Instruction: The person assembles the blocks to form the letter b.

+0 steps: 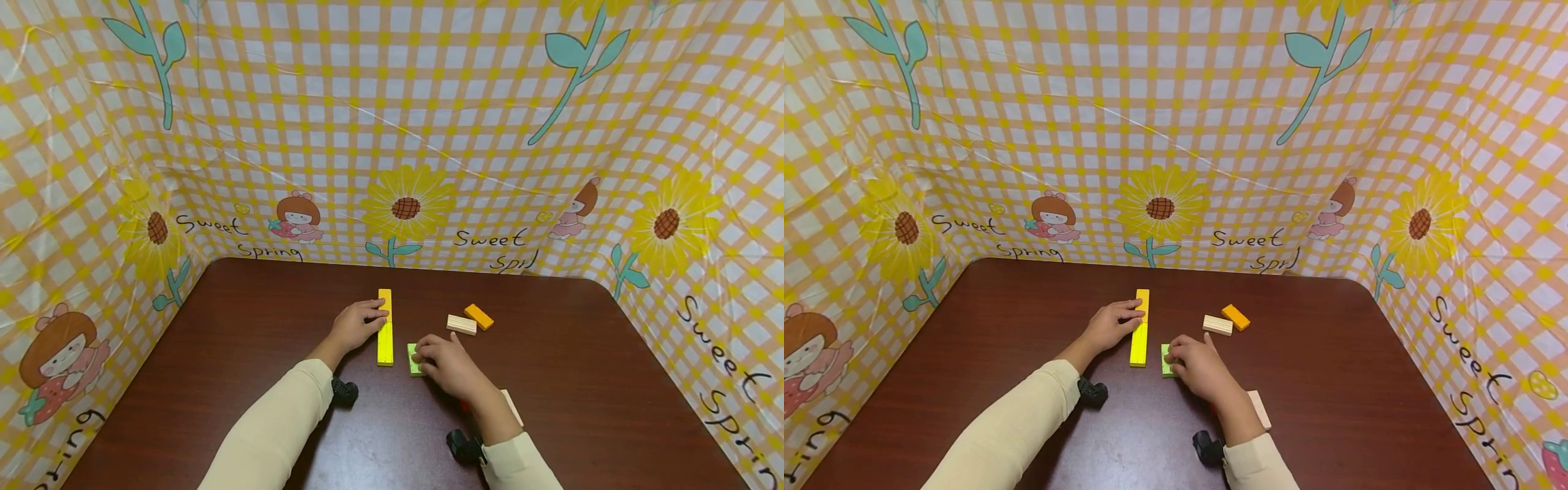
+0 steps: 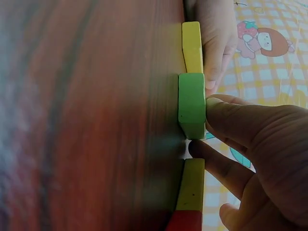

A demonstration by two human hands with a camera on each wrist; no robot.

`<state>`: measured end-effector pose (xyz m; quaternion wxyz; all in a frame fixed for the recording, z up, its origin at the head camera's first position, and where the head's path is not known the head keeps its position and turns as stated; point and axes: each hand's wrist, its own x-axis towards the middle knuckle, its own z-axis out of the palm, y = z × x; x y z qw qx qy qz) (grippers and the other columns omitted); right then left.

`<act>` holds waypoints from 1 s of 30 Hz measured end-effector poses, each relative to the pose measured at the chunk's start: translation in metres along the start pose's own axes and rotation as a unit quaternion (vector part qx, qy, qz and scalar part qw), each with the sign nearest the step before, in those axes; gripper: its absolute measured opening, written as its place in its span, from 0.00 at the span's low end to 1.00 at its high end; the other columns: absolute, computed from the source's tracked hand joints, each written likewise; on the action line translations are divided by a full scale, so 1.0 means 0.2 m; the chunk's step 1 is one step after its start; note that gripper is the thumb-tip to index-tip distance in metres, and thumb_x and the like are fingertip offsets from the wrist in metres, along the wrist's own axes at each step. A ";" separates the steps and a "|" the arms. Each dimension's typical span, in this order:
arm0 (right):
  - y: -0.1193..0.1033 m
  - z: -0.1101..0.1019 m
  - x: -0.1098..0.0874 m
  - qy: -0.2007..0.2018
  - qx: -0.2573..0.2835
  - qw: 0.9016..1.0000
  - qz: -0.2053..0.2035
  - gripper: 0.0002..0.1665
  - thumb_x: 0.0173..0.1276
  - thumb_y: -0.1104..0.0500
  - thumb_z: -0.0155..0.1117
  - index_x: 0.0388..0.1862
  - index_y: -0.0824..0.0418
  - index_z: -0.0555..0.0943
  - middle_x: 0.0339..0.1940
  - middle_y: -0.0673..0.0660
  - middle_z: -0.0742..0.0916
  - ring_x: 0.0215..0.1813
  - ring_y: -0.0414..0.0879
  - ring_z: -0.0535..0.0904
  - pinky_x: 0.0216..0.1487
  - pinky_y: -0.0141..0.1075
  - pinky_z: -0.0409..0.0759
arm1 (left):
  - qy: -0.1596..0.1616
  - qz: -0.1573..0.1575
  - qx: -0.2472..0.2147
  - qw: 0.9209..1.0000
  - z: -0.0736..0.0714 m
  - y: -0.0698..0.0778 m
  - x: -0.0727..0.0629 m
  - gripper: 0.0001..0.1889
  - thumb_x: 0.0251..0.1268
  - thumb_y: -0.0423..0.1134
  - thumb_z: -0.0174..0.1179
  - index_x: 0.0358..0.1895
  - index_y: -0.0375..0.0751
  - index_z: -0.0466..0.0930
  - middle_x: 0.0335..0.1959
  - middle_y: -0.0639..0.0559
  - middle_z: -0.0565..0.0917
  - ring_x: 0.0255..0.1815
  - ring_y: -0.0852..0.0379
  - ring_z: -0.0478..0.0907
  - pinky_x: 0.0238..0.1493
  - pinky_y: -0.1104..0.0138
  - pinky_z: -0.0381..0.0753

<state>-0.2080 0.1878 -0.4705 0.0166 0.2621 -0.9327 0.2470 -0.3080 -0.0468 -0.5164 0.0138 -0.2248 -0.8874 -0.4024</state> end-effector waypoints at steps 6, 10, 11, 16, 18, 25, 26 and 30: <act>-0.02 0.00 -0.01 -0.005 0.002 1.000 -0.006 0.07 0.64 0.68 0.69 0.38 0.59 0.88 0.45 0.51 0.83 0.51 0.49 0.81 0.65 0.75 0.50 | -0.002 -0.002 -0.007 1.000 -0.01 0.01 0.00 0.15 0.72 0.43 0.61 0.57 0.47 0.85 0.68 0.58 0.74 0.71 0.54 0.67 0.69 0.50 0.66; -0.04 0.00 -0.02 -0.012 0.010 1.000 -0.011 0.07 0.64 0.69 0.68 0.39 0.60 0.88 0.46 0.53 0.84 0.52 0.50 0.81 0.66 0.75 0.50 | -0.001 -0.005 -0.010 1.000 -0.01 0.01 -0.01 0.15 0.71 0.43 0.61 0.57 0.46 0.85 0.68 0.58 0.75 0.71 0.54 0.67 0.69 0.50 0.65; -0.04 0.00 -0.02 -0.012 0.011 1.000 -0.012 0.07 0.64 0.69 0.68 0.39 0.60 0.88 0.46 0.53 0.84 0.52 0.50 0.81 0.65 0.75 0.50 | -0.001 -0.005 -0.010 1.000 -0.01 0.01 -0.01 0.15 0.71 0.43 0.61 0.57 0.46 0.85 0.68 0.58 0.75 0.71 0.54 0.67 0.69 0.50 0.65; -0.06 0.01 -0.03 -0.012 0.007 1.000 -0.014 0.07 0.64 0.69 0.68 0.39 0.60 0.88 0.45 0.52 0.83 0.51 0.50 0.81 0.66 0.74 0.51 | 0.002 -0.005 -0.011 1.000 0.00 0.01 0.00 0.15 0.71 0.43 0.61 0.57 0.46 0.86 0.68 0.58 0.75 0.71 0.53 0.67 0.69 0.49 0.66; -0.06 0.01 -0.03 -0.014 0.007 1.000 -0.018 0.07 0.64 0.68 0.68 0.39 0.60 0.88 0.45 0.52 0.83 0.51 0.50 0.81 0.65 0.74 0.52 | 0.001 -0.004 -0.010 1.000 0.00 0.01 0.00 0.15 0.71 0.43 0.61 0.57 0.46 0.85 0.68 0.57 0.75 0.71 0.53 0.67 0.69 0.49 0.65; -0.10 0.03 -0.05 -0.019 0.023 0.999 -0.024 0.08 0.64 0.69 0.68 0.39 0.61 0.88 0.45 0.53 0.83 0.51 0.51 0.81 0.65 0.75 0.51 | -0.005 -0.006 -0.005 1.000 0.00 0.00 0.00 0.16 0.72 0.45 0.60 0.58 0.47 0.85 0.68 0.58 0.74 0.72 0.54 0.66 0.69 0.49 0.65; -0.10 0.03 -0.06 -0.021 0.026 0.999 -0.021 0.08 0.64 0.69 0.67 0.40 0.61 0.88 0.45 0.53 0.83 0.51 0.51 0.81 0.65 0.75 0.50 | -0.004 -0.004 -0.006 1.000 0.00 0.00 -0.01 0.16 0.72 0.44 0.60 0.58 0.47 0.85 0.68 0.58 0.74 0.71 0.53 0.66 0.69 0.49 0.65; -0.12 0.04 -0.06 -0.031 0.029 0.999 -0.018 0.07 0.65 0.68 0.67 0.40 0.61 0.88 0.46 0.52 0.83 0.51 0.50 0.81 0.65 0.75 0.49 | -0.003 -0.004 -0.006 1.000 0.00 0.01 -0.01 0.16 0.72 0.44 0.60 0.57 0.46 0.85 0.68 0.57 0.75 0.71 0.53 0.67 0.69 0.49 0.65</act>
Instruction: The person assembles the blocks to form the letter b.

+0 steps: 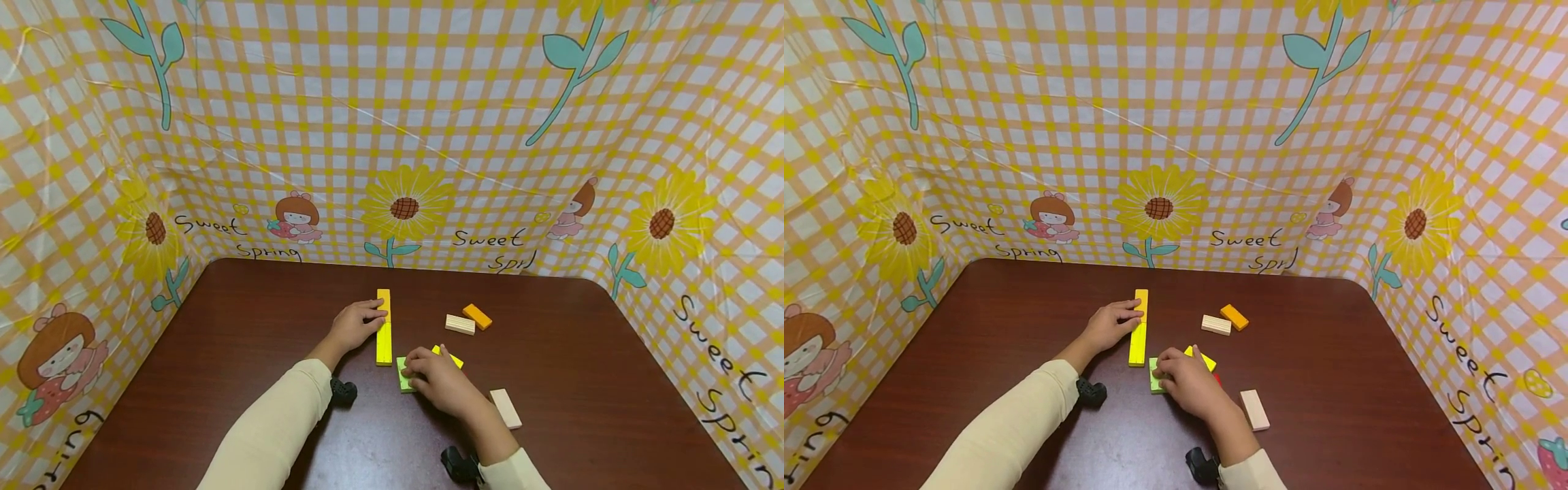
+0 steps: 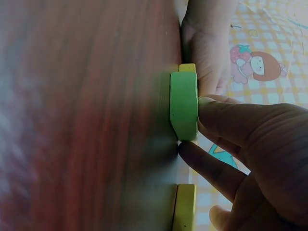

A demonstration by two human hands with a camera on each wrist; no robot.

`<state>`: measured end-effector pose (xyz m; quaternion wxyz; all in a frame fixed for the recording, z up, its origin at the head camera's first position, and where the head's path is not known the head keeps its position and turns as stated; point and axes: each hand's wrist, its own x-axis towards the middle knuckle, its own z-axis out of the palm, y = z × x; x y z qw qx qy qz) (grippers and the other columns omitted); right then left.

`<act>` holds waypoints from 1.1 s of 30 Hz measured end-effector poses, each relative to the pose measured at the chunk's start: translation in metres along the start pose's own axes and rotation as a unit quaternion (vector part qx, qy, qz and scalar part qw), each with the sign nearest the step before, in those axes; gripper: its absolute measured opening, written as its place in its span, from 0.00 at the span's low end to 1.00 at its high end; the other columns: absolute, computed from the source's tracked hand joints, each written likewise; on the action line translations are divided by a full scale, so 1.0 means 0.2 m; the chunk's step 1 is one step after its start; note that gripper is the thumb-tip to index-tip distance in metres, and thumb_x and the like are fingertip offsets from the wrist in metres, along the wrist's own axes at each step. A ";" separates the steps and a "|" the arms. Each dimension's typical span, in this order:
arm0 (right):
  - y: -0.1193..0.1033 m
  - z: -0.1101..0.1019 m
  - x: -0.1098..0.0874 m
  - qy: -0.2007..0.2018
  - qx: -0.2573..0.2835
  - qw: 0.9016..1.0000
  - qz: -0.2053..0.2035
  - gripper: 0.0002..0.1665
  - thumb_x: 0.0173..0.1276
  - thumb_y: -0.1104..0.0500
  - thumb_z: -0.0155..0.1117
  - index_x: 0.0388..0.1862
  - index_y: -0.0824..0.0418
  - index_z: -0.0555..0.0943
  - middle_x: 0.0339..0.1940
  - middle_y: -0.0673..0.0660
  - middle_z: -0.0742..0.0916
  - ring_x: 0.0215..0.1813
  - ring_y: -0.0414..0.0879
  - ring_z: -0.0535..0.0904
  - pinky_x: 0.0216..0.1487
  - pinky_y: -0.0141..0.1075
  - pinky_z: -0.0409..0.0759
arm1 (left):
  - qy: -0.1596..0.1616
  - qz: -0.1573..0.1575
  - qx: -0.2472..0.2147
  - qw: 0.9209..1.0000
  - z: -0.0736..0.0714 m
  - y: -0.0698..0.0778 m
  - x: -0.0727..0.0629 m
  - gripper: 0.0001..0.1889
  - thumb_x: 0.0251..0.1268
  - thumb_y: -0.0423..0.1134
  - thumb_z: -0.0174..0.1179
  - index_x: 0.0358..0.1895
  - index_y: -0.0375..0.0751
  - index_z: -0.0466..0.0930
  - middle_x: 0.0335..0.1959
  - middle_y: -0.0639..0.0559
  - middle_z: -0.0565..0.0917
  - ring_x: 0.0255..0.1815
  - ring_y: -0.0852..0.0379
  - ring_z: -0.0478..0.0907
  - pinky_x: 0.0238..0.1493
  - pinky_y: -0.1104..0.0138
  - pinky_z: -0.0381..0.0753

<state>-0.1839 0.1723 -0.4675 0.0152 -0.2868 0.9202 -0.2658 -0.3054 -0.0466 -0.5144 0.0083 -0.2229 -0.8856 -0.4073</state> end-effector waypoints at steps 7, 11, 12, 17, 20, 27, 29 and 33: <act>-0.02 0.01 -0.01 0.001 -0.008 1.000 -0.014 0.07 0.64 0.68 0.68 0.40 0.61 0.88 0.46 0.53 0.83 0.51 0.49 0.81 0.65 0.75 0.53 | -0.003 -0.010 0.006 1.000 -0.01 0.01 0.00 0.16 0.72 0.45 0.60 0.58 0.48 0.84 0.68 0.59 0.74 0.72 0.55 0.66 0.70 0.51 0.65; -0.04 0.02 -0.01 -0.004 -0.006 1.000 -0.010 0.08 0.64 0.68 0.68 0.40 0.61 0.88 0.45 0.52 0.82 0.51 0.48 0.80 0.63 0.75 0.54 | -0.005 -0.012 0.007 1.000 -0.01 0.01 0.01 0.16 0.72 0.45 0.61 0.58 0.49 0.84 0.68 0.60 0.73 0.72 0.55 0.66 0.70 0.51 0.64; -0.04 0.02 -0.01 -0.005 -0.007 1.000 -0.009 0.08 0.64 0.68 0.68 0.41 0.61 0.88 0.45 0.51 0.82 0.51 0.48 0.80 0.63 0.75 0.55 | -0.005 -0.013 0.008 1.000 -0.01 0.01 0.01 0.16 0.72 0.45 0.61 0.59 0.49 0.84 0.68 0.60 0.73 0.72 0.55 0.66 0.70 0.51 0.64; -0.06 0.03 -0.02 -0.006 -0.010 1.000 -0.011 0.08 0.64 0.68 0.68 0.41 0.60 0.88 0.46 0.50 0.82 0.51 0.47 0.80 0.63 0.75 0.56 | -0.005 -0.006 0.011 1.000 -0.01 0.01 0.00 0.16 0.72 0.45 0.60 0.58 0.48 0.84 0.69 0.59 0.74 0.72 0.54 0.66 0.69 0.50 0.65; -0.07 0.04 -0.02 -0.003 -0.012 1.000 -0.015 0.08 0.64 0.68 0.68 0.41 0.60 0.88 0.45 0.50 0.82 0.51 0.46 0.80 0.63 0.75 0.57 | -0.002 -0.002 0.008 1.000 -0.01 0.01 0.00 0.16 0.72 0.44 0.60 0.58 0.47 0.85 0.68 0.58 0.74 0.71 0.53 0.67 0.69 0.50 0.66; -0.08 0.05 -0.02 0.002 -0.011 1.000 -0.017 0.08 0.63 0.67 0.69 0.40 0.59 0.88 0.44 0.49 0.82 0.50 0.46 0.80 0.62 0.75 0.58 | -0.003 -0.008 0.004 1.000 0.00 0.01 0.00 0.16 0.72 0.45 0.60 0.58 0.48 0.85 0.69 0.59 0.74 0.72 0.54 0.66 0.69 0.50 0.65; -0.09 0.06 -0.02 -0.001 -0.008 1.000 -0.014 0.08 0.64 0.67 0.69 0.41 0.59 0.88 0.44 0.49 0.82 0.51 0.46 0.80 0.62 0.75 0.58 | -0.005 -0.012 0.004 1.000 0.00 0.01 0.00 0.16 0.72 0.46 0.60 0.58 0.49 0.84 0.69 0.60 0.73 0.72 0.54 0.66 0.70 0.50 0.65; -0.11 0.07 -0.01 -0.005 -0.002 1.000 -0.008 0.08 0.64 0.67 0.69 0.41 0.60 0.88 0.44 0.50 0.82 0.50 0.47 0.79 0.62 0.75 0.58 | -0.006 -0.015 0.004 1.000 0.00 0.01 0.00 0.16 0.72 0.46 0.60 0.58 0.49 0.84 0.69 0.60 0.73 0.72 0.54 0.65 0.70 0.50 0.64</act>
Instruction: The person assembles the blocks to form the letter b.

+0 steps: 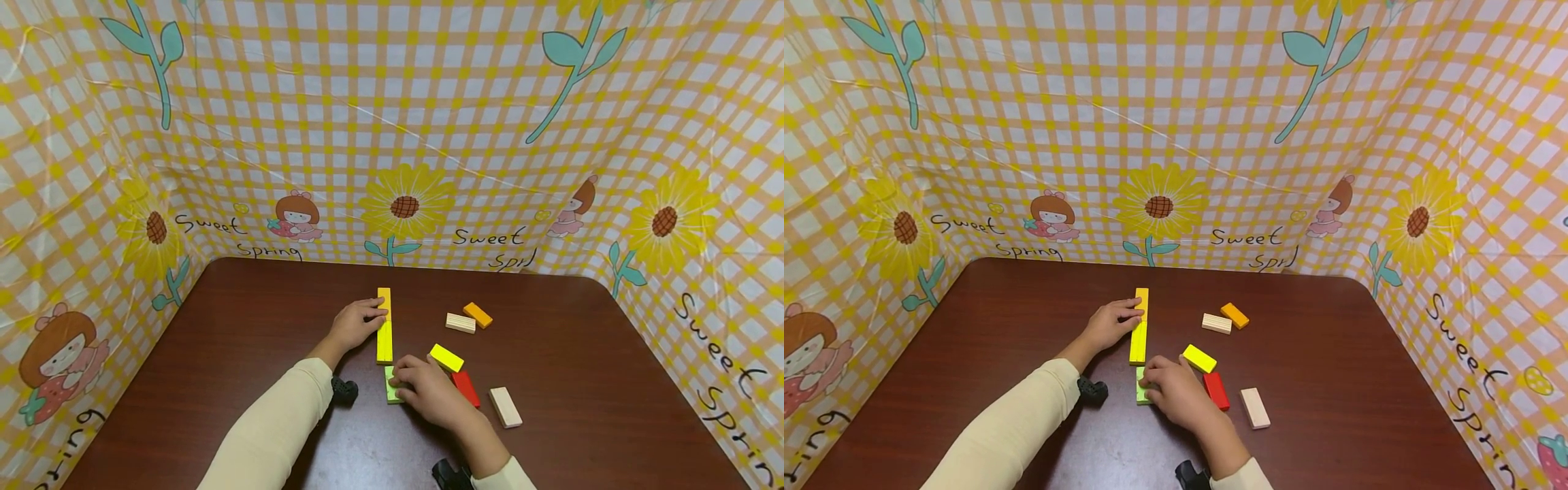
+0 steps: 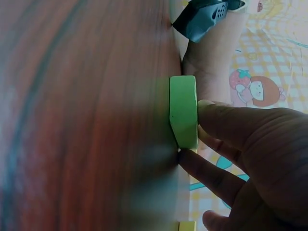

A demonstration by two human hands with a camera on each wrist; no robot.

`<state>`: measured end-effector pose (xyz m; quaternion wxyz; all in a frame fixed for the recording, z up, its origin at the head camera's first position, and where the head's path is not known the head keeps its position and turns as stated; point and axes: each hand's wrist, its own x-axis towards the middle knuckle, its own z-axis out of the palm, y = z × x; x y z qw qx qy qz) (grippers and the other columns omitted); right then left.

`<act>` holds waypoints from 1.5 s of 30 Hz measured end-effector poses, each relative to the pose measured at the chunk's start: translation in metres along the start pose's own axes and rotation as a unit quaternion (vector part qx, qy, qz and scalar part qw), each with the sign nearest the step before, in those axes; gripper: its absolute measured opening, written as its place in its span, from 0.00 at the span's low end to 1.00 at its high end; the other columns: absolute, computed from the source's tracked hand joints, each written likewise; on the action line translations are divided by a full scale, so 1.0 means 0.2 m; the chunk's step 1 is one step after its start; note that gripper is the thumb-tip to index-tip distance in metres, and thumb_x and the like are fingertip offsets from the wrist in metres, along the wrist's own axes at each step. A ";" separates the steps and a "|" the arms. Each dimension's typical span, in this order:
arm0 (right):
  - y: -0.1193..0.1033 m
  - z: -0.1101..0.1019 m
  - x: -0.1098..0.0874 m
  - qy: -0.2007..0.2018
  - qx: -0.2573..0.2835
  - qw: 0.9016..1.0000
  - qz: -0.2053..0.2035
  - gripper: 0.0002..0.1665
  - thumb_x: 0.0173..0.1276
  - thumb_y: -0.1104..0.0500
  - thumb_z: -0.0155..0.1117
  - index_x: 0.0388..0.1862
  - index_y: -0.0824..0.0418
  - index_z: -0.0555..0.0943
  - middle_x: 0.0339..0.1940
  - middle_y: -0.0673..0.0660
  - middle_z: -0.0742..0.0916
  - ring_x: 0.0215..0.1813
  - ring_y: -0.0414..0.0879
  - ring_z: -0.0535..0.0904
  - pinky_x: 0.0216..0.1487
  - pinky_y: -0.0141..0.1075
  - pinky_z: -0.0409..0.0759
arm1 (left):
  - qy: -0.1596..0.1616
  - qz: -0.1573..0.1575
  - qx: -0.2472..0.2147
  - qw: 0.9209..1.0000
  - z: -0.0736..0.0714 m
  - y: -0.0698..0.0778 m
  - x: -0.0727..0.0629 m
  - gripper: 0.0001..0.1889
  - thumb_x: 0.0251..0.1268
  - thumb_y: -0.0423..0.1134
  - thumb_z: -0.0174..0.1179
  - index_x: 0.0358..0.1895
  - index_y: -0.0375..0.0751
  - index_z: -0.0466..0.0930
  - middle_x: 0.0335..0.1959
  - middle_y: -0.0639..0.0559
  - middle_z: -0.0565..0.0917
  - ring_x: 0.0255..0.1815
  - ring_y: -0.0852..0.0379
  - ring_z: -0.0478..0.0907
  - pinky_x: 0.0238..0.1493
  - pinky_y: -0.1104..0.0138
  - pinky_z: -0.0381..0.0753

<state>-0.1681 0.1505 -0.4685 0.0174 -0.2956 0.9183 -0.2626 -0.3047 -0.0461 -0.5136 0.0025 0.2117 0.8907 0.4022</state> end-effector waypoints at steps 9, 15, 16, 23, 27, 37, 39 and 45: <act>-0.03 0.01 0.01 0.005 0.005 1.000 0.011 0.07 0.63 0.66 0.70 0.40 0.60 0.88 0.42 0.49 0.81 0.49 0.46 0.79 0.63 0.73 0.59 | 0.001 0.008 0.008 1.000 0.00 0.00 0.00 0.16 0.73 0.45 0.60 0.59 0.48 0.84 0.69 0.59 0.73 0.72 0.54 0.66 0.69 0.51 0.65; -0.04 0.02 0.03 0.005 0.010 1.000 0.009 0.07 0.64 0.66 0.69 0.41 0.60 0.88 0.43 0.49 0.81 0.49 0.47 0.79 0.64 0.71 0.60 | 0.004 0.006 0.006 1.000 0.00 0.00 0.00 0.16 0.72 0.44 0.60 0.59 0.48 0.84 0.69 0.60 0.73 0.72 0.55 0.65 0.70 0.50 0.65; -0.04 0.02 0.03 0.006 0.010 1.000 0.008 0.07 0.64 0.66 0.69 0.41 0.60 0.88 0.43 0.49 0.81 0.50 0.47 0.79 0.65 0.71 0.60 | 0.005 0.007 0.005 1.000 0.01 0.00 0.00 0.16 0.72 0.44 0.60 0.59 0.48 0.84 0.69 0.60 0.73 0.72 0.55 0.65 0.70 0.50 0.65; -0.03 0.05 0.04 0.020 0.010 1.000 0.001 0.06 0.63 0.66 0.70 0.39 0.60 0.88 0.43 0.50 0.80 0.49 0.47 0.80 0.64 0.70 0.62 | 0.003 0.006 0.001 1.000 0.01 0.00 0.00 0.16 0.73 0.45 0.60 0.59 0.48 0.84 0.69 0.60 0.72 0.72 0.55 0.65 0.70 0.51 0.64; -0.03 0.06 0.05 0.026 0.012 1.000 0.002 0.06 0.63 0.67 0.70 0.39 0.61 0.87 0.43 0.50 0.80 0.49 0.48 0.80 0.64 0.70 0.63 | 0.003 0.006 0.000 1.000 0.00 0.00 0.00 0.16 0.73 0.45 0.59 0.59 0.48 0.84 0.69 0.60 0.72 0.73 0.55 0.65 0.70 0.50 0.65; -0.04 0.06 0.06 0.022 0.021 0.999 0.021 0.06 0.64 0.67 0.69 0.40 0.61 0.87 0.45 0.51 0.80 0.50 0.52 0.79 0.63 0.71 0.63 | 0.005 0.002 0.012 1.000 0.01 -0.01 0.00 0.16 0.72 0.46 0.60 0.59 0.49 0.84 0.69 0.62 0.73 0.72 0.57 0.65 0.69 0.51 0.65; -0.04 0.06 0.06 0.023 0.023 0.999 0.023 0.07 0.64 0.66 0.69 0.41 0.61 0.87 0.46 0.51 0.80 0.50 0.51 0.79 0.63 0.66 0.67 | 0.004 0.001 0.012 1.000 0.01 0.00 0.00 0.16 0.72 0.46 0.60 0.59 0.49 0.84 0.69 0.62 0.73 0.72 0.56 0.65 0.69 0.51 0.65; -0.03 0.07 0.06 0.025 0.024 0.999 0.022 0.07 0.65 0.67 0.69 0.42 0.61 0.87 0.46 0.50 0.79 0.45 0.44 0.78 0.51 0.44 0.80 | 0.001 0.002 0.008 1.000 0.01 0.00 0.00 0.16 0.73 0.46 0.60 0.59 0.49 0.84 0.69 0.61 0.73 0.72 0.55 0.65 0.70 0.49 0.64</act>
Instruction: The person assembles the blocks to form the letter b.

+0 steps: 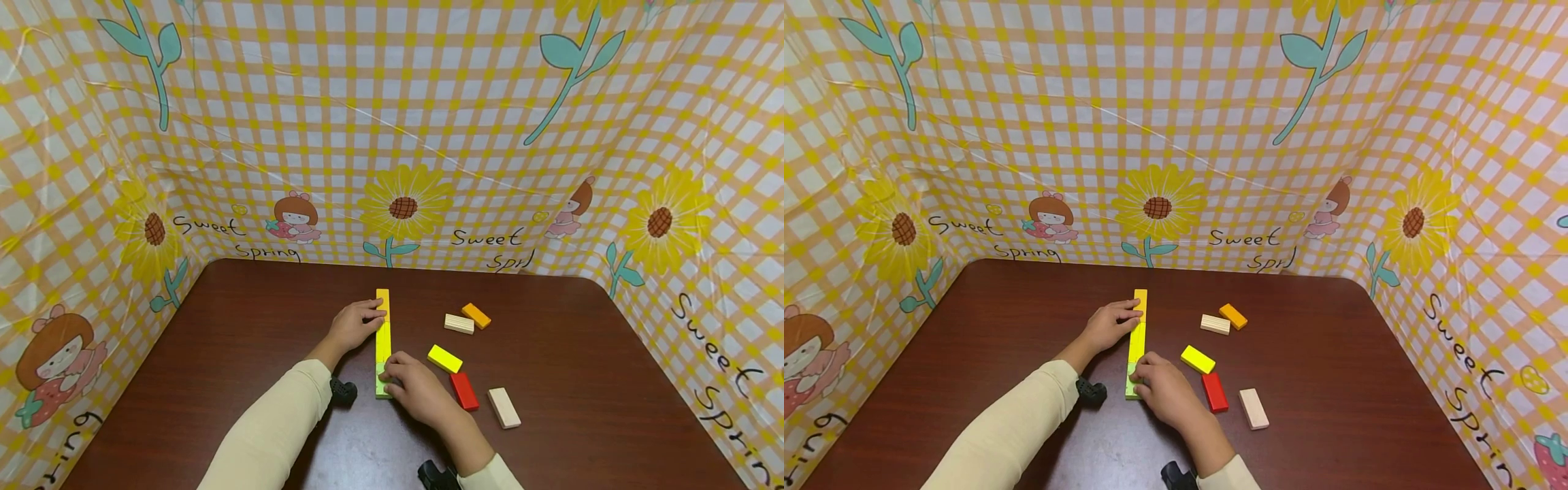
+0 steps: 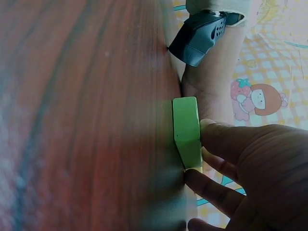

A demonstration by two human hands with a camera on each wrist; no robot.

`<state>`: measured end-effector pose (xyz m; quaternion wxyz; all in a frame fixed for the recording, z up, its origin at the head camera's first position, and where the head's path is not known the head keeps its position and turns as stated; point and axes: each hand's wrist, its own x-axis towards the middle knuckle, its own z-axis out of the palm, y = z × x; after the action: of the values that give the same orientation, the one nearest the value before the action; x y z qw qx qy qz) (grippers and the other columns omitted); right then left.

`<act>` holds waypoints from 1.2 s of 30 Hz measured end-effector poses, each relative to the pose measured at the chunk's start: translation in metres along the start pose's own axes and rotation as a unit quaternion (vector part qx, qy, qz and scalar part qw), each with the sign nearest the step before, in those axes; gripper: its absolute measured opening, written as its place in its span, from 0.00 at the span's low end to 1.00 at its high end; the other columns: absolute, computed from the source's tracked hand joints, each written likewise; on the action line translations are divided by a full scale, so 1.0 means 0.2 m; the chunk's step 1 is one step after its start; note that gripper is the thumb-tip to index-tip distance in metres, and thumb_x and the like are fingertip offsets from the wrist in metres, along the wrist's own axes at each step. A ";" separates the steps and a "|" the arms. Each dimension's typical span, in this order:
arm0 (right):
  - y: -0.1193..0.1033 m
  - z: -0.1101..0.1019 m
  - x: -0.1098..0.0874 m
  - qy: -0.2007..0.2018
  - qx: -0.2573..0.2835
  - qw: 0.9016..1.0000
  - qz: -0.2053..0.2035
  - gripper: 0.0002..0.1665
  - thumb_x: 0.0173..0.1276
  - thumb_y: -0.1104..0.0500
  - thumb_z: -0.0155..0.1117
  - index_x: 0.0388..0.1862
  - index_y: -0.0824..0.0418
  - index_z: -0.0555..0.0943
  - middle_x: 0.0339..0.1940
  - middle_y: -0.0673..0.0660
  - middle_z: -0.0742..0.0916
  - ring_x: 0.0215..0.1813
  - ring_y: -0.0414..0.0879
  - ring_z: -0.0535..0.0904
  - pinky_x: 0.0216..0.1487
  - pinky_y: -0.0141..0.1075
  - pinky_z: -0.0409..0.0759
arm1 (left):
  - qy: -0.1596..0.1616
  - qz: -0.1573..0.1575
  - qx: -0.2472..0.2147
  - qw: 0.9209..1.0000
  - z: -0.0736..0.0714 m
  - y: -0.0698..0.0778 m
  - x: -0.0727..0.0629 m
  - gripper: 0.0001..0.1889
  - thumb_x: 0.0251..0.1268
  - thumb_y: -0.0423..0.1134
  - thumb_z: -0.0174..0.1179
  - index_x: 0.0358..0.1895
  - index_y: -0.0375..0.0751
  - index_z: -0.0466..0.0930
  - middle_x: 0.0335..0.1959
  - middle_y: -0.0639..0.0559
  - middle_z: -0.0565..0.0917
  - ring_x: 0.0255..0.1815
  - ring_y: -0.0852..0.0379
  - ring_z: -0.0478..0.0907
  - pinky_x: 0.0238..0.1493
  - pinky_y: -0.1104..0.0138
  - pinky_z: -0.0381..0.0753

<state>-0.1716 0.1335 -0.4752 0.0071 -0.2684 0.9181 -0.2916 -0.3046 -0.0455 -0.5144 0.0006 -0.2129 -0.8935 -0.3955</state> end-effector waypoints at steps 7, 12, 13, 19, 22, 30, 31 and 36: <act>-0.01 -0.01 0.00 -0.001 -0.004 1.000 0.005 0.07 0.64 0.66 0.69 0.42 0.60 0.87 0.45 0.49 0.79 0.44 0.44 0.77 0.50 0.43 0.80 | 0.001 0.002 0.000 1.000 -0.01 0.01 0.00 0.17 0.73 0.46 0.60 0.60 0.49 0.84 0.69 0.60 0.72 0.73 0.55 0.65 0.69 0.49 0.65; -0.01 -0.01 -0.01 0.006 -0.010 1.000 0.000 0.07 0.64 0.66 0.70 0.42 0.60 0.87 0.45 0.48 0.79 0.44 0.43 0.77 0.49 0.42 0.80 | 0.002 0.000 0.000 1.000 0.00 0.00 0.00 0.16 0.73 0.46 0.59 0.59 0.49 0.84 0.69 0.61 0.72 0.72 0.55 0.65 0.70 0.49 0.64; -0.01 -0.01 -0.01 0.006 -0.011 1.000 0.000 0.08 0.64 0.66 0.70 0.42 0.60 0.87 0.45 0.48 0.79 0.44 0.43 0.77 0.49 0.42 0.80 | 0.001 -0.001 -0.003 1.000 0.00 0.01 -0.01 0.16 0.73 0.46 0.60 0.59 0.49 0.83 0.69 0.61 0.72 0.72 0.55 0.65 0.70 0.49 0.64; -0.01 -0.01 0.00 -0.002 -0.008 1.000 0.007 0.08 0.65 0.66 0.69 0.42 0.60 0.87 0.46 0.49 0.79 0.44 0.44 0.77 0.50 0.43 0.80 | 0.005 0.005 -0.008 1.000 0.00 0.01 -0.01 0.16 0.73 0.46 0.60 0.59 0.49 0.84 0.69 0.59 0.73 0.72 0.54 0.65 0.69 0.47 0.64; -0.01 -0.01 0.00 -0.007 -0.007 1.000 0.012 0.08 0.65 0.65 0.69 0.42 0.60 0.87 0.47 0.49 0.79 0.45 0.43 0.77 0.51 0.43 0.80 | 0.006 0.007 -0.007 1.000 0.00 0.01 -0.01 0.16 0.72 0.45 0.60 0.59 0.48 0.84 0.69 0.59 0.73 0.72 0.54 0.65 0.69 0.48 0.64; -0.01 -0.01 0.00 -0.007 -0.001 1.000 0.008 0.07 0.65 0.66 0.69 0.42 0.60 0.87 0.46 0.49 0.79 0.45 0.43 0.77 0.50 0.42 0.80 | -0.006 0.036 0.000 0.999 0.00 0.00 -0.03 0.17 0.72 0.44 0.60 0.59 0.46 0.84 0.68 0.56 0.74 0.72 0.53 0.66 0.71 0.50 0.63; -0.01 0.00 0.00 -0.006 -0.001 1.000 0.006 0.07 0.65 0.66 0.69 0.42 0.60 0.87 0.46 0.50 0.79 0.44 0.44 0.77 0.50 0.43 0.80 | -0.008 0.042 0.002 0.999 0.00 -0.01 -0.04 0.17 0.72 0.44 0.60 0.59 0.45 0.84 0.68 0.56 0.74 0.72 0.53 0.66 0.72 0.50 0.61; -0.01 -0.01 0.00 -0.007 -0.001 1.000 0.005 0.07 0.65 0.66 0.69 0.42 0.60 0.87 0.45 0.49 0.79 0.44 0.44 0.77 0.49 0.42 0.80 | -0.030 0.063 0.004 0.998 -0.01 0.00 -0.06 0.19 0.72 0.44 0.60 0.62 0.44 0.81 0.70 0.54 0.72 0.74 0.51 0.63 0.75 0.47 0.52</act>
<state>-0.1717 0.1332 -0.4733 0.0145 -0.2657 0.9197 -0.2888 -0.2941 -0.0525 -0.5149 -0.0002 -0.2799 -0.8798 -0.3842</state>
